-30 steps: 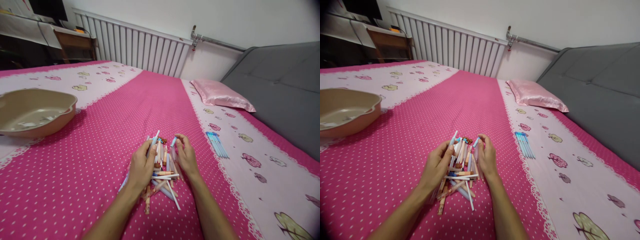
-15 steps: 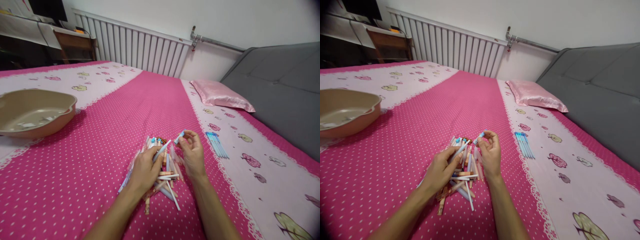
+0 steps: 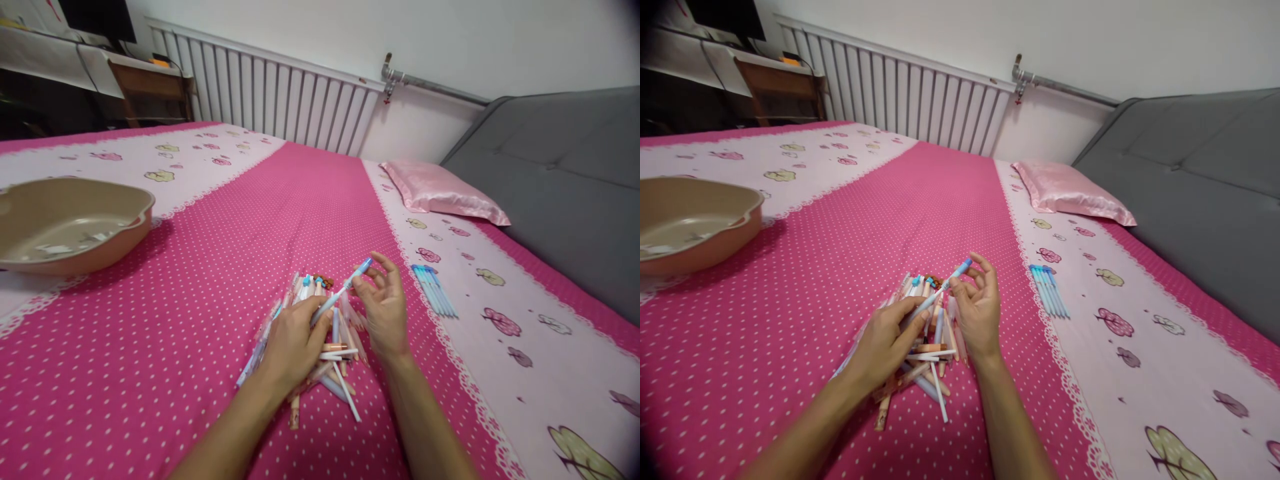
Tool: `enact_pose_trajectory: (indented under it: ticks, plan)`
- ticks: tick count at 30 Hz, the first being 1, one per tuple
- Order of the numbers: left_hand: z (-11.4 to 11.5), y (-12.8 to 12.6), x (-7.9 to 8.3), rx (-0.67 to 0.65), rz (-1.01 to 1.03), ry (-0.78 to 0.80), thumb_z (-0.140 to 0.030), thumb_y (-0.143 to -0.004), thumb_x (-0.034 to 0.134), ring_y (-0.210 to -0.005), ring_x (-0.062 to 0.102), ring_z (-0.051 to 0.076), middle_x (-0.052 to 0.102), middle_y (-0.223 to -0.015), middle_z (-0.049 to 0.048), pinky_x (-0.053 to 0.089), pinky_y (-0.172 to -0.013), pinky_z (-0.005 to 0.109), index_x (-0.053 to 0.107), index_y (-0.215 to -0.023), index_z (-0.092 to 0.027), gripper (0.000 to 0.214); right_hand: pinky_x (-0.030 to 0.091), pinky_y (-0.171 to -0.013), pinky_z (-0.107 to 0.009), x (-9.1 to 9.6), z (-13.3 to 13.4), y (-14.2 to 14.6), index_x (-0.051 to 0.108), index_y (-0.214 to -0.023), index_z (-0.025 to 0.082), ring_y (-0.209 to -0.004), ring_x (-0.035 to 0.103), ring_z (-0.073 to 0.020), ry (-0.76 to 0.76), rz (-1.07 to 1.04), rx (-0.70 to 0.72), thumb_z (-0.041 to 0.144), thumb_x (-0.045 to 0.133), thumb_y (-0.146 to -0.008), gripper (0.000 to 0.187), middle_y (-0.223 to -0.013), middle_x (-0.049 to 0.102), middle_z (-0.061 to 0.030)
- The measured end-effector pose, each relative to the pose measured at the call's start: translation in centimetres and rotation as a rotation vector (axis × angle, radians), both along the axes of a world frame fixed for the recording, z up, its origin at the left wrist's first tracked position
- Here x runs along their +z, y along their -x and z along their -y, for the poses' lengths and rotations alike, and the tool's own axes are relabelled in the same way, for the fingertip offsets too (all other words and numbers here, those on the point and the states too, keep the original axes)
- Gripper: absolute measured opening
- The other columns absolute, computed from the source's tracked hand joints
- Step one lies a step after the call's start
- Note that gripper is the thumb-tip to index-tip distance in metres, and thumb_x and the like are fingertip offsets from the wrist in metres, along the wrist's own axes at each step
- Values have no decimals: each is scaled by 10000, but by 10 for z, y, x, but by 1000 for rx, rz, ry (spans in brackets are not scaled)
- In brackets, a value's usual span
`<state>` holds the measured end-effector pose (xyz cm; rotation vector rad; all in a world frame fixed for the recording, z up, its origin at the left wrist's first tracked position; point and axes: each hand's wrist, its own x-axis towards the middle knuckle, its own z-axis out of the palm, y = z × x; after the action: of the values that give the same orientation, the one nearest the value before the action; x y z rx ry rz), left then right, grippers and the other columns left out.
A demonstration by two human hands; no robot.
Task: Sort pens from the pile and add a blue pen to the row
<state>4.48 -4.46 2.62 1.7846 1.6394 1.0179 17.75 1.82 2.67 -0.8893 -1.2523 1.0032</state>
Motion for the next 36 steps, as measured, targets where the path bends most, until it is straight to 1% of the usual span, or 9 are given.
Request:
enact_pose_trajectory:
  ticks: [3, 6, 11, 16, 19, 25, 31, 36]
  plan:
    - [0, 0, 0, -4, 5, 2, -336, -896, 381, -722, 576, 176, 664, -848, 47, 389, -647, 268, 625, -952, -192, 289, 498, -668, -262, 1, 1, 1, 429, -1236, 290, -702, 577, -105, 27, -29, 31, 291, 659, -749, 538, -978, 554, -11]
    - [0, 0, -1, 2, 9, -1, -340, -898, 379, -714, 570, 171, 664, -854, 47, 385, -644, 268, 624, -957, -190, 294, 497, -655, -247, 1, 2, 2, 428, -1250, 296, -697, 584, -96, 60, -57, 64, 286, 676, -732, 574, -965, 557, -3]
    - [1, 0, -1, 12, 13, 5, -351, -900, 376, -720, 565, 174, 663, -852, 49, 382, -649, 276, 624, -1002, -187, 314, 507, -675, -258, 2, 4, 4, 437, -1250, 290, -737, 604, -111, 100, -71, 123, 275, 682, -723, 581, -923, 572, 6]
    - [1, 0, 0, 12, 16, 2, -364, -907, 359, -734, 567, 177, 657, -842, 46, 384, -657, 280, 623, -1015, -190, 334, 520, -718, -281, 4, 5, 5, 445, -1227, 271, -752, 628, -124, 144, -141, 177, 234, 714, -682, 609, -862, 628, 15]
    - [1, 0, 0, 16, 17, 0, -366, -907, 355, -735, 571, 177, 652, -830, 43, 385, -651, 276, 623, -1000, -190, 333, 522, -726, -294, 4, 5, 6, 458, -1212, 258, -777, 640, -139, 161, -140, 206, 249, 712, -689, 582, -857, 665, 3]
    - [2, -1, 1, 33, 43, 7, -370, -905, 359, -731, 583, 178, 653, -817, 40, 391, -655, 277, 622, -968, -194, 323, 525, -681, -295, 2, 6, 7, 469, -1183, 234, -724, 657, -153, 249, -168, 303, 261, 723, -692, 553, -849, 703, -13]
    - [2, 0, 1, 26, 52, -2, -372, -906, 352, -695, 575, 172, 648, -786, 34, 387, -638, 275, 621, -970, -196, 328, 527, -715, -313, 3, 7, 8, 487, -1154, 220, -786, 673, -178, 268, -196, 333, 251, 730, -696, 519, -857, 714, -24]
    - [2, 0, -1, 14, 42, 10, -388, -917, 309, -651, 555, 165, 619, -727, 20, 370, -607, 267, 610, -970, -202, 358, 526, -732, -323, 4, 7, 6, 497, -1196, 212, -830, 668, -189, 270, -172, 369, 281, 711, -721, 525, -909, 711, -45]
